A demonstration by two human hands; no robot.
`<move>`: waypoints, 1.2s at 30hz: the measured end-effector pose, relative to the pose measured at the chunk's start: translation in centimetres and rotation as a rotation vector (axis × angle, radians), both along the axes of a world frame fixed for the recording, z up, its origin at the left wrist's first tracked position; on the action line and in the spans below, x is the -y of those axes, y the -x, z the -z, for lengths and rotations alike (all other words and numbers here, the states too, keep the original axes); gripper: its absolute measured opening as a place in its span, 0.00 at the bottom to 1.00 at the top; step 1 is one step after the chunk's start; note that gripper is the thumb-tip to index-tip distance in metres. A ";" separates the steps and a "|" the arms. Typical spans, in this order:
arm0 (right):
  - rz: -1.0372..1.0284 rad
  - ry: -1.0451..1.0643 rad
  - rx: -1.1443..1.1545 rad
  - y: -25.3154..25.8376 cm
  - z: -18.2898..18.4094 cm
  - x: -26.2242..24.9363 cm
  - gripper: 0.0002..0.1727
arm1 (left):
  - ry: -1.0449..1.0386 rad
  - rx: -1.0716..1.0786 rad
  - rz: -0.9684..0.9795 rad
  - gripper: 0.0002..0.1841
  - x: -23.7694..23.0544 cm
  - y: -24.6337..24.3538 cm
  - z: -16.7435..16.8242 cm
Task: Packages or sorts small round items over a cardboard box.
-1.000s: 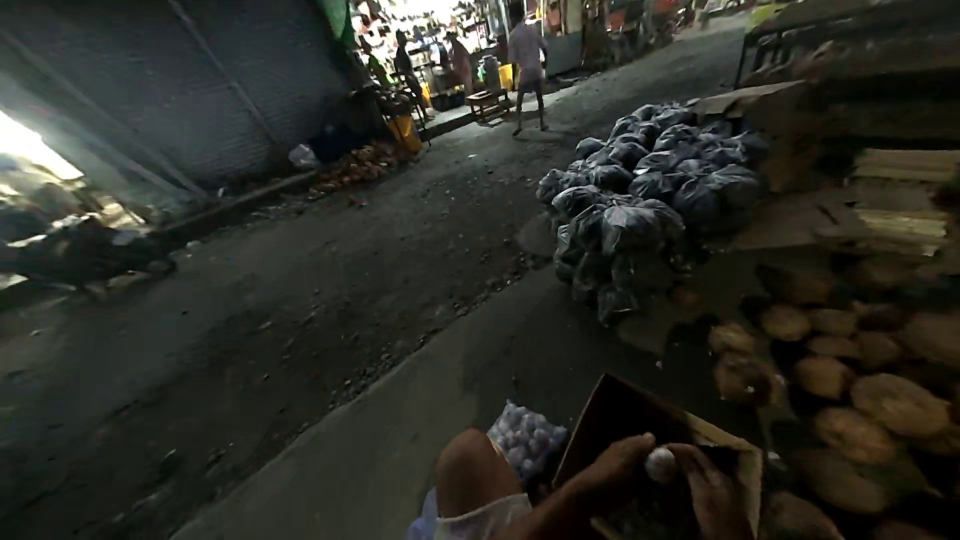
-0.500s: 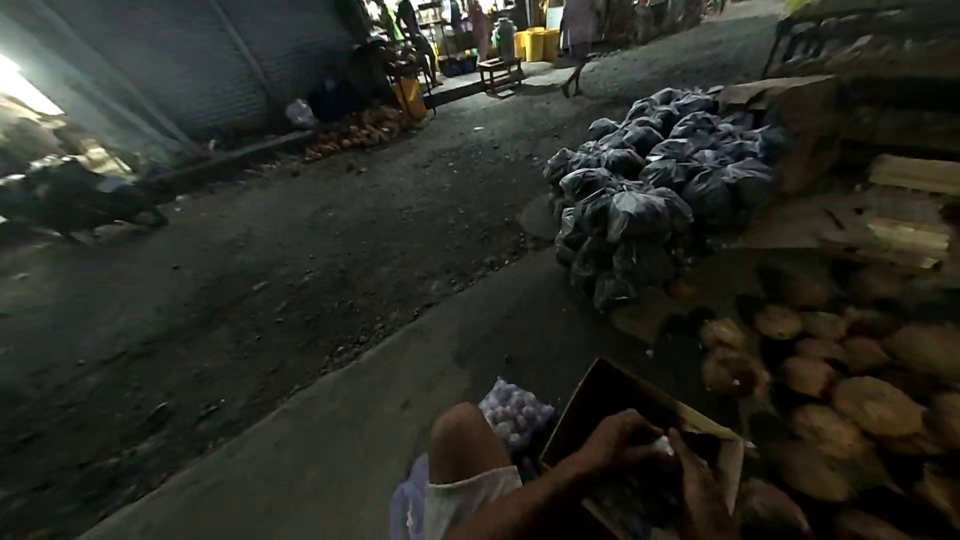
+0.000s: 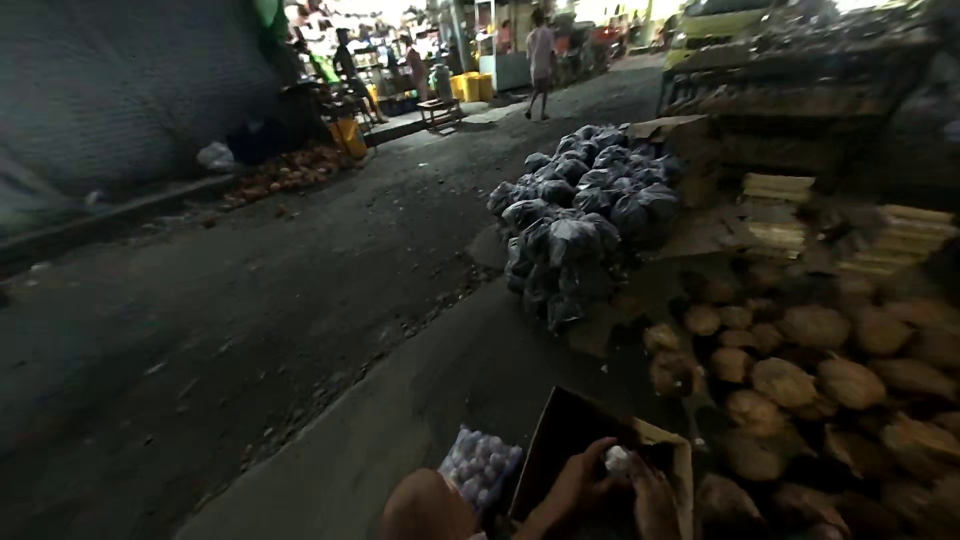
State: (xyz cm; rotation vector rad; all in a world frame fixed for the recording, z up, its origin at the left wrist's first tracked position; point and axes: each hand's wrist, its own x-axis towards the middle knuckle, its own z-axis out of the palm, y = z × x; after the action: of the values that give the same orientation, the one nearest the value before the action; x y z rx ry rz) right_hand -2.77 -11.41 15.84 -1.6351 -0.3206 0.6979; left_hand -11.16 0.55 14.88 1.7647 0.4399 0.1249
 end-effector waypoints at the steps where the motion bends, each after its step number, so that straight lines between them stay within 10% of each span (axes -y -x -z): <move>1: 0.047 0.016 -0.007 0.2 0.6 -0.1 0.26 | 0.002 -0.009 -0.005 0.31 0.2 0.1 0.3; 8: 0.282 0.002 -0.213 0.5 1.8 -0.6 0.28 | 0.160 0.076 -0.024 0.23 0.9 0.5 0.6; 16: -0.031 -0.025 -0.195 0.5 0.5 0.0 0.30 | -0.638 0.013 0.007 0.26 1.4 0.8 -1.7; 25: -0.469 0.247 -0.081 -0.6 0.9 0.4 0.38 | 0.340 -0.096 0.085 0.26 -1.4 2.8 -1.9; 36: -0.420 0.450 0.379 -0.5 0.9 -0.6 0.15 | 0.173 0.016 -0.176 0.20 -1.6 1.9 -0.8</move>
State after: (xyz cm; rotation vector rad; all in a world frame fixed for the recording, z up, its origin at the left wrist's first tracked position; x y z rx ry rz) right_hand -2.25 -10.81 14.91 -2.1634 -0.8472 0.8087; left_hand -13.05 2.13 15.67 1.5532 0.5774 0.2188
